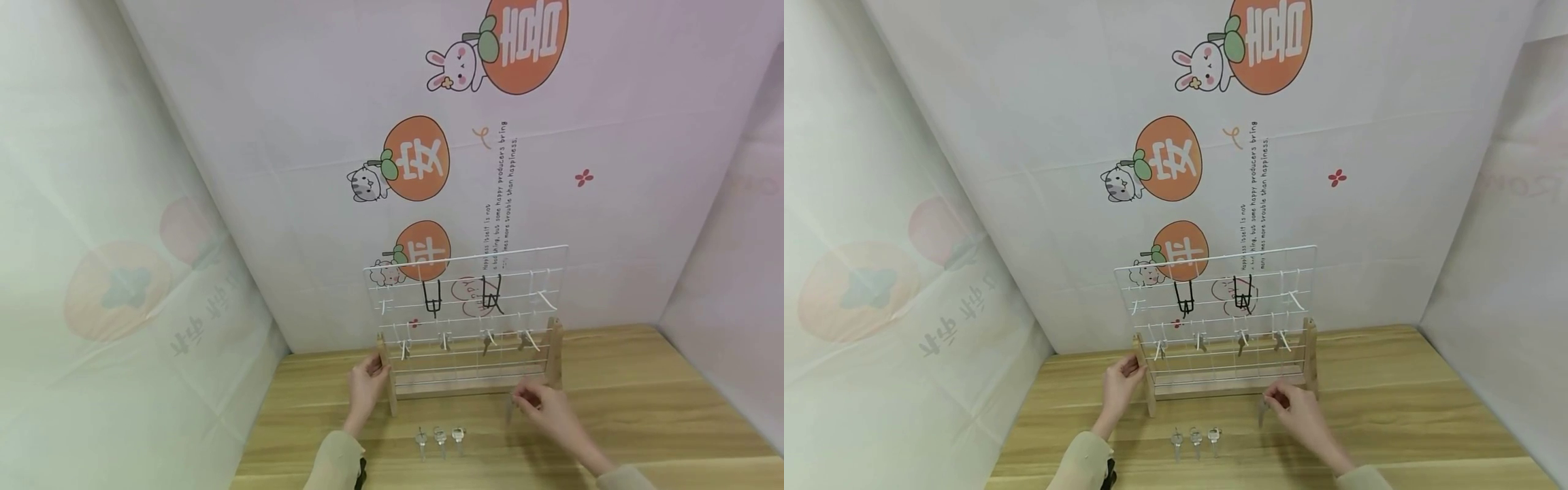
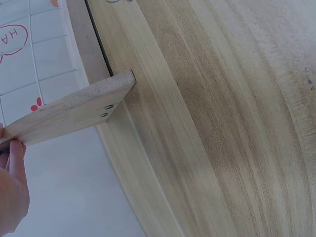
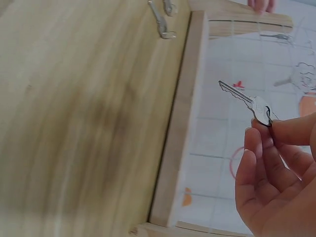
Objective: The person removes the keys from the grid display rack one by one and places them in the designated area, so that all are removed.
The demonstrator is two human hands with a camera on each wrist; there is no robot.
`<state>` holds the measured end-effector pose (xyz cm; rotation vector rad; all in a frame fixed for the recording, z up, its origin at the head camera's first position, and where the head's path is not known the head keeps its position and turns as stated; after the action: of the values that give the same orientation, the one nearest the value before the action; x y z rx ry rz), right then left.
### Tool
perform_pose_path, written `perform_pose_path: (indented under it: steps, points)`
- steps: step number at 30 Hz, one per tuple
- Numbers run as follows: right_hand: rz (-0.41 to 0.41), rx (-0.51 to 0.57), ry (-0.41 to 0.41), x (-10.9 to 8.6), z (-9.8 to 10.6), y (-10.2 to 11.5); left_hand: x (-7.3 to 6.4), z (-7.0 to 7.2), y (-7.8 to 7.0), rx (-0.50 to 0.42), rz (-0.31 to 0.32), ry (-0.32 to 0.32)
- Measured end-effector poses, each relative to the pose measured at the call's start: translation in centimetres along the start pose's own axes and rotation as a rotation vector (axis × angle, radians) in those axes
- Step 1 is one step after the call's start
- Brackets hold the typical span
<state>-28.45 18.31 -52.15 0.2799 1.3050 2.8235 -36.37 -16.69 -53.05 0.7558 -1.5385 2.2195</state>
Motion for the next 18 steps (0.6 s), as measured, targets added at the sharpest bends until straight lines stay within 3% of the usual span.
perform_pose_path:
  steps: [10,18]
  points:
    - [0.030,0.009,0.129,-0.6,-2.4,-1.3,0.0,0.0,-0.1,-0.031,0.030,-0.005]
    - [-0.003,-0.017,0.155,-0.4,-4.1,-1.9,-0.1,0.0,-0.1,-0.038,0.007,-0.001]
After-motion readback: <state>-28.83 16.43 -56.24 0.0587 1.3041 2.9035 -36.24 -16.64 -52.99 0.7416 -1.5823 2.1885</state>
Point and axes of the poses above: each hand's wrist, its own x-axis towards the middle knuckle, its own z-axis out of the back of the hand, y = z × x, the point moved 5 cm from there along x, towards the middle knuckle, and after that the axes turned 15 degrees about -z, right-handed, at the moved point
